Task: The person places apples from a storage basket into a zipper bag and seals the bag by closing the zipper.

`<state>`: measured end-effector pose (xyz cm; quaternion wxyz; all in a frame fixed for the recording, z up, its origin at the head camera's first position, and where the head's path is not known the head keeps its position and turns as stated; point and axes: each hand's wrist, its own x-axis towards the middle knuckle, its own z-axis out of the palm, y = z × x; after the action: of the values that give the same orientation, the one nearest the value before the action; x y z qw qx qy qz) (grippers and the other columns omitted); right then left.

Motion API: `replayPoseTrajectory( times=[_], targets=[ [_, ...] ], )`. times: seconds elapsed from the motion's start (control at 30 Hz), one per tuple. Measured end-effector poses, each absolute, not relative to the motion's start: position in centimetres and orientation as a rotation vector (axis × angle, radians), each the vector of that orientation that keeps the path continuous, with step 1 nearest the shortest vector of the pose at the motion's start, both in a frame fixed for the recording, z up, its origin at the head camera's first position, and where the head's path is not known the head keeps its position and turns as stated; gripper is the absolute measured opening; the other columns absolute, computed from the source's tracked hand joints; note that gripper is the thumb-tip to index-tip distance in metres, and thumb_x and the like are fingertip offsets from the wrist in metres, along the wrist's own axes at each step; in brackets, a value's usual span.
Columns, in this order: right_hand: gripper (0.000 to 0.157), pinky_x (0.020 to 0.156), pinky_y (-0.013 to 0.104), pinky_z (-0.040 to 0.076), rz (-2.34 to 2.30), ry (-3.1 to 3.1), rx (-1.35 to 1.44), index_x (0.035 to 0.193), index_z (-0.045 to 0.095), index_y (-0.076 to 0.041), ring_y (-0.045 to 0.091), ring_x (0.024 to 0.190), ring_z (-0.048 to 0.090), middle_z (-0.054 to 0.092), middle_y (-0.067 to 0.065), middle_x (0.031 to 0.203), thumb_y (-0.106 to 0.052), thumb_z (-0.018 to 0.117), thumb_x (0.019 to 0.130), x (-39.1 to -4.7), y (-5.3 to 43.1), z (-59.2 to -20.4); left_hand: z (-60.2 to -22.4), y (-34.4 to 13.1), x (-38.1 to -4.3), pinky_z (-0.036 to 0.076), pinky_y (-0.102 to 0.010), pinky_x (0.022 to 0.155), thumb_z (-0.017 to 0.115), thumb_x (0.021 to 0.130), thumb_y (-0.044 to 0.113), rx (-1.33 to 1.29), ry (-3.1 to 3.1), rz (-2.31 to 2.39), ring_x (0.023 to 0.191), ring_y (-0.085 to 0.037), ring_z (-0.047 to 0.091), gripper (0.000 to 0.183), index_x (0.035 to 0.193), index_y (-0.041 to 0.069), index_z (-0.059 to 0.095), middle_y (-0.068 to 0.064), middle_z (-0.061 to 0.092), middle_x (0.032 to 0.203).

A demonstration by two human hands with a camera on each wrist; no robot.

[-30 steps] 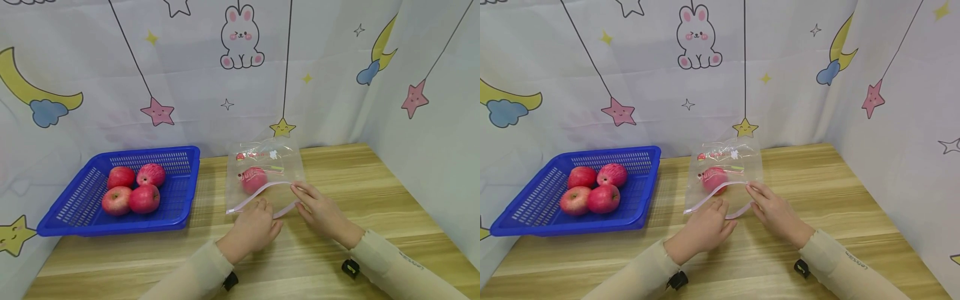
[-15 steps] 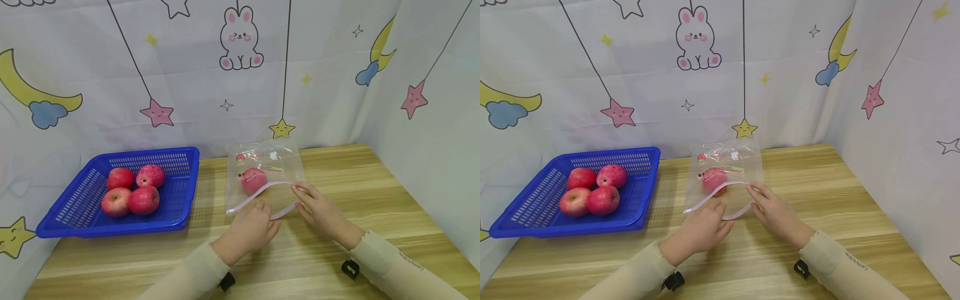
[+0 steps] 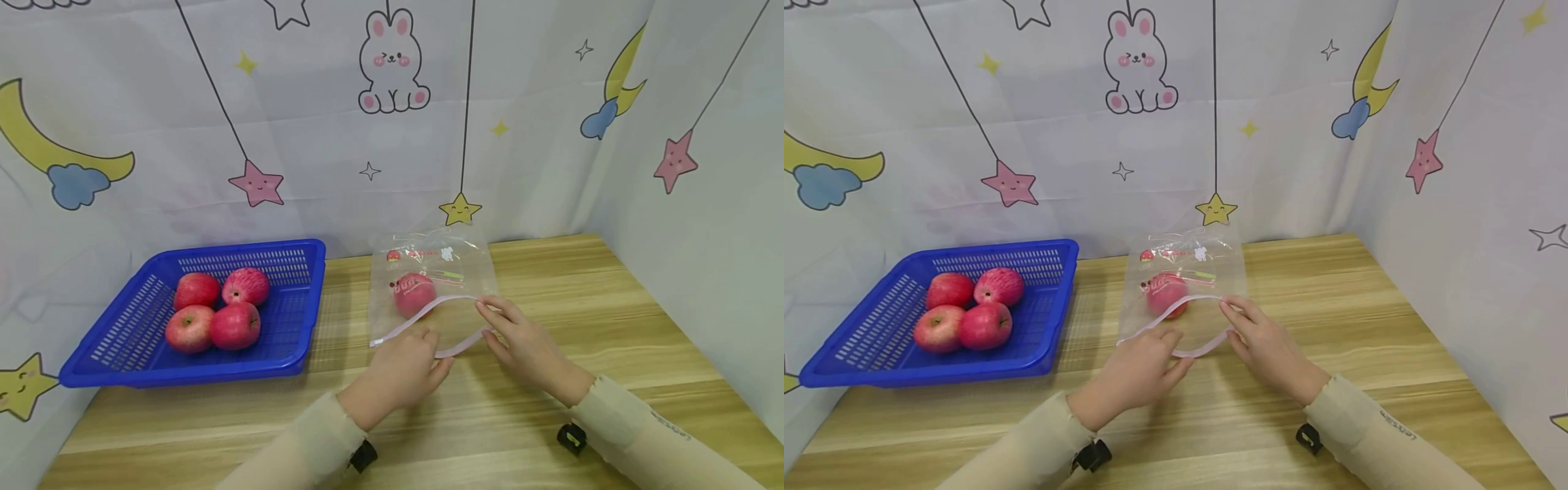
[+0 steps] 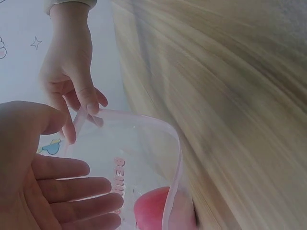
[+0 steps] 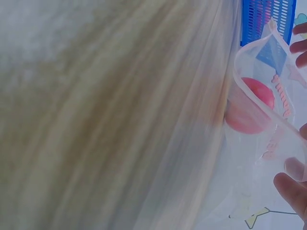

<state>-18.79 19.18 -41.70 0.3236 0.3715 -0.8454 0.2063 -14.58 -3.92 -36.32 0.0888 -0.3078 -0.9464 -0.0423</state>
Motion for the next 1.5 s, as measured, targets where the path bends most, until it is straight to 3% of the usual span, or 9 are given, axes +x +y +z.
replayPoseTrajectory(
  times=[0.37,0.53,0.67,0.77,0.83,0.97,1.1,1.33,1.5],
  targets=[
    [0.052,0.067,0.030,0.056,0.549,-2.229,0.972,0.124,0.057,0.007,0.026,0.095,0.068,0.053,0.015,0.126,-0.034,0.038,0.099,-18.8,19.1,-41.5,-36.0,-5.2,-15.1,0.052,-0.032,0.059,0.058,0.089,0.038,-0.911,-2.708,-0.171,0.069,-0.017,0.063,0.033,0.098,0.007,0.063,-0.001,0.061,0.074],
    [0.049,0.069,0.030,0.056,0.557,-2.241,0.976,0.124,0.057,0.007,0.026,0.095,0.068,0.053,0.015,0.126,-0.032,0.040,0.098,-18.8,19.2,-41.4,-35.6,-6.0,-15.3,0.053,-0.035,0.060,0.060,0.088,0.038,-0.882,-2.707,-0.177,0.071,-0.019,0.064,0.034,0.098,0.006,0.064,-0.003,0.062,0.076],
    [0.040,0.068,0.028,0.056,0.540,-2.247,0.983,0.123,0.057,0.007,0.026,0.094,0.068,0.052,0.015,0.126,-0.016,0.060,0.091,-18.8,19.2,-41.5,-35.2,-6.9,-15.4,0.052,-0.036,0.058,0.060,0.088,0.038,-0.830,-2.725,-0.177,0.069,-0.022,0.063,0.032,0.095,0.007,0.062,-0.003,0.061,0.073],
    [0.049,0.068,0.028,0.056,0.529,-2.243,0.988,0.123,0.057,0.007,0.025,0.094,0.068,0.053,0.015,0.125,-0.003,0.070,0.077,-18.9,19.2,-41.5,-35.0,-7.7,-15.6,0.049,-0.034,0.052,0.061,0.088,0.037,-0.791,-2.731,-0.187,0.065,-0.021,0.062,0.030,0.095,0.008,0.062,-0.002,0.059,0.070],
    [0.051,0.069,0.028,0.056,0.528,-2.245,0.991,0.124,0.057,0.007,0.025,0.094,0.068,0.052,0.015,0.126,-0.002,0.071,0.075,-18.8,19.2,-41.4,-34.9,-8.2,-15.7,0.049,-0.034,0.050,0.061,0.088,0.036,-0.758,-2.742,-0.203,0.065,-0.021,0.062,0.029,0.095,0.008,0.062,-0.002,0.060,0.071],
    [0.047,0.071,0.029,0.056,0.536,-2.264,0.995,0.126,0.056,0.006,0.025,0.096,0.067,0.052,0.014,0.127,-0.006,0.067,0.082,-18.8,19.2,-41.4,-34.5,-9.3,-15.9,0.054,-0.040,0.061,0.061,0.089,0.035,-0.685,-2.768,-0.252,0.078,-0.027,0.066,0.034,0.103,0.004,0.065,-0.009,0.068,0.088],
    [0.051,0.072,0.030,0.056,0.538,-2.255,1.001,0.126,0.056,0.006,0.026,0.096,0.067,0.052,0.015,0.127,-0.003,0.070,0.078,-18.8,19.3,-41.4,-34.1,-10.3,-16.1,0.055,-0.044,0.071,0.060,0.089,0.035,-0.603,-2.797,-0.262,0.089,-0.030,0.067,0.038,0.110,0.004,0.064,-0.012,0.069,0.100],
    [0.044,0.071,0.029,0.056,0.536,-2.245,1.009,0.126,0.056,0.006,0.025,0.094,0.067,0.052,0.015,0.127,-0.011,0.065,0.086,-18.7,19.4,-41.3,-33.8,-11.7,-16.2,0.055,-0.044,0.070,0.060,0.089,0.033,-0.547,-2.780,-0.241,0.089,-0.029,0.067,0.036,0.108,0.003,0.065,-0.011,0.069,0.099],
    [0.046,0.070,0.028,0.056,0.533,-2.263,1.001,0.127,0.056,0.005,0.024,0.094,0.067,0.052,0.015,0.127,-0.008,0.067,0.084,-18.6,19.4,-41.4,-33.6,-12.3,-16.2,0.054,-0.045,0.070,0.059,0.089,0.033,-0.509,-2.773,-0.241,0.091,-0.030,0.066,0.034,0.105,0.004,0.065,-0.012,0.069,0.099]
  ],
)
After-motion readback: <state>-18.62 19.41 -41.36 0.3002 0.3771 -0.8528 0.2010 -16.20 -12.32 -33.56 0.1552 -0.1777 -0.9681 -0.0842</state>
